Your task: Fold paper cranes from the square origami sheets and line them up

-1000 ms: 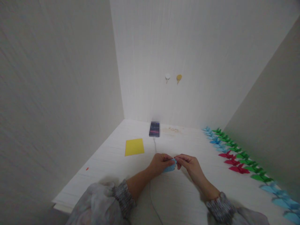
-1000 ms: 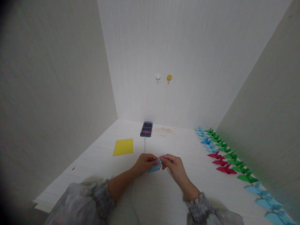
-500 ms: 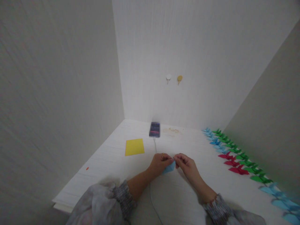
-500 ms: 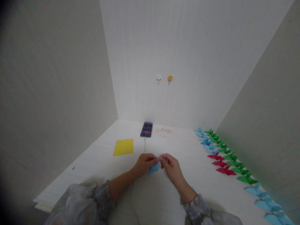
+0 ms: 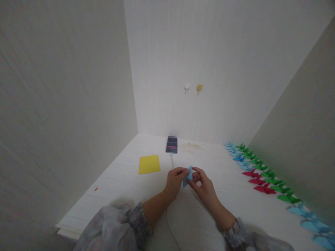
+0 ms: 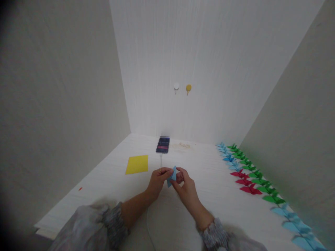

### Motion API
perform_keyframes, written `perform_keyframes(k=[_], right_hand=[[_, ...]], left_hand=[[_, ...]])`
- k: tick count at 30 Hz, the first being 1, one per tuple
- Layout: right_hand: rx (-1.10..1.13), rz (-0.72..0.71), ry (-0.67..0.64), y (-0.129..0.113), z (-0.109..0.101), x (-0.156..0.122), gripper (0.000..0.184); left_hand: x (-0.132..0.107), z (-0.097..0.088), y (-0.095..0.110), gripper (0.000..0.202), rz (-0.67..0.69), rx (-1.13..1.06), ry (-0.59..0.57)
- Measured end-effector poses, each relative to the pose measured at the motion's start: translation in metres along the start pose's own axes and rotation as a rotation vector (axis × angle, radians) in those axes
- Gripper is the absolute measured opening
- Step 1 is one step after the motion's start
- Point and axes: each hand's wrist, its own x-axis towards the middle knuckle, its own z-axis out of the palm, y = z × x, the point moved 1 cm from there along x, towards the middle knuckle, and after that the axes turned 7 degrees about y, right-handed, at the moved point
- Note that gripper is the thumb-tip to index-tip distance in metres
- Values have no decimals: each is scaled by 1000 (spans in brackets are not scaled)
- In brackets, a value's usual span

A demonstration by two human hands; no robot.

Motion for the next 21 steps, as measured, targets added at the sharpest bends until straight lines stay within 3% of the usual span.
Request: perform_keyframes(k=[5, 15, 21], right_hand=[[-212, -127, -12, -2, -4, -2, 34], [-160, -215, -168, -10, -8, -3, 31], [-227, -229, -75, -7, -11, -5, 30]], left_hand=[[1, -1, 0, 28, -10, 45, -38], [3, -4, 3, 28, -7, 30, -9], [4, -4, -2, 29, -27, 17, -9]])
